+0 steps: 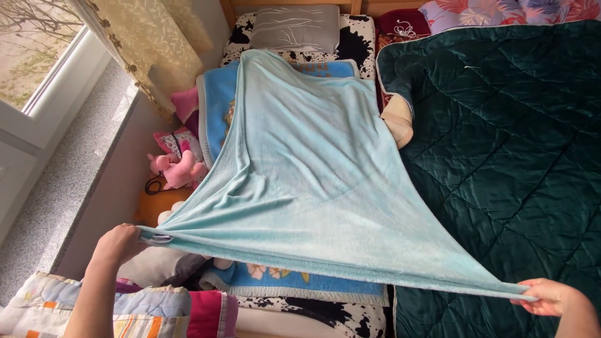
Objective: The person folds three blankets on a bed. They first fold a brown floral blanket, then a beige floral blanket, and finally a light blue blanket. Each blanket is folded neatly and stacked on a pile of other folded linens near the window.
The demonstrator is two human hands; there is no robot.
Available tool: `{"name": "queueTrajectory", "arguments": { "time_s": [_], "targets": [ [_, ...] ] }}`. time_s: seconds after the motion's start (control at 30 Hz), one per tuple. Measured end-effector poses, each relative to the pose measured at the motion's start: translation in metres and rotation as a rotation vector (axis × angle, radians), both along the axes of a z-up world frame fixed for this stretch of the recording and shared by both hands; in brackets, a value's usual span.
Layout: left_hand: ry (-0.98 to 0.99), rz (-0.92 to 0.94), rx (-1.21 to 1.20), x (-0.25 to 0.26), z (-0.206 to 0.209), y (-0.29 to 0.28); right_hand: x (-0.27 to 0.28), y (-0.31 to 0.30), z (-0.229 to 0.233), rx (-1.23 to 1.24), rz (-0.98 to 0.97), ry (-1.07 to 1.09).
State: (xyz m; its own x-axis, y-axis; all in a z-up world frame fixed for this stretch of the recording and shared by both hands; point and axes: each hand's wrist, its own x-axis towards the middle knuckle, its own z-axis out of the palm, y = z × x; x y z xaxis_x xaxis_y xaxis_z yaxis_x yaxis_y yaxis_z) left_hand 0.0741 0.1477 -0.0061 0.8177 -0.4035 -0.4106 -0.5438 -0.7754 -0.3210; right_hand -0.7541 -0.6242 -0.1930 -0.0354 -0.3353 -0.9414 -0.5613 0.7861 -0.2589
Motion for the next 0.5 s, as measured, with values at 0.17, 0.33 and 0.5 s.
{"name": "queueTrajectory", "arguments": {
  "time_s": [0.17,0.33,0.5],
  "targets": [
    [0.042,-0.119,-0.052,0.013,-0.014,-0.002,0.004,-0.004,-0.02,0.003,-0.042,-0.034],
    [0.038,-0.103,-0.029,0.019,-0.019,-0.068,0.083,-0.04,-0.022,-0.198,-0.033,-0.213],
    [-0.039,0.071,-0.288,0.068,0.051,-0.19,0.244,-0.104,0.098,-0.612,0.108,-0.457]
  ]
}}
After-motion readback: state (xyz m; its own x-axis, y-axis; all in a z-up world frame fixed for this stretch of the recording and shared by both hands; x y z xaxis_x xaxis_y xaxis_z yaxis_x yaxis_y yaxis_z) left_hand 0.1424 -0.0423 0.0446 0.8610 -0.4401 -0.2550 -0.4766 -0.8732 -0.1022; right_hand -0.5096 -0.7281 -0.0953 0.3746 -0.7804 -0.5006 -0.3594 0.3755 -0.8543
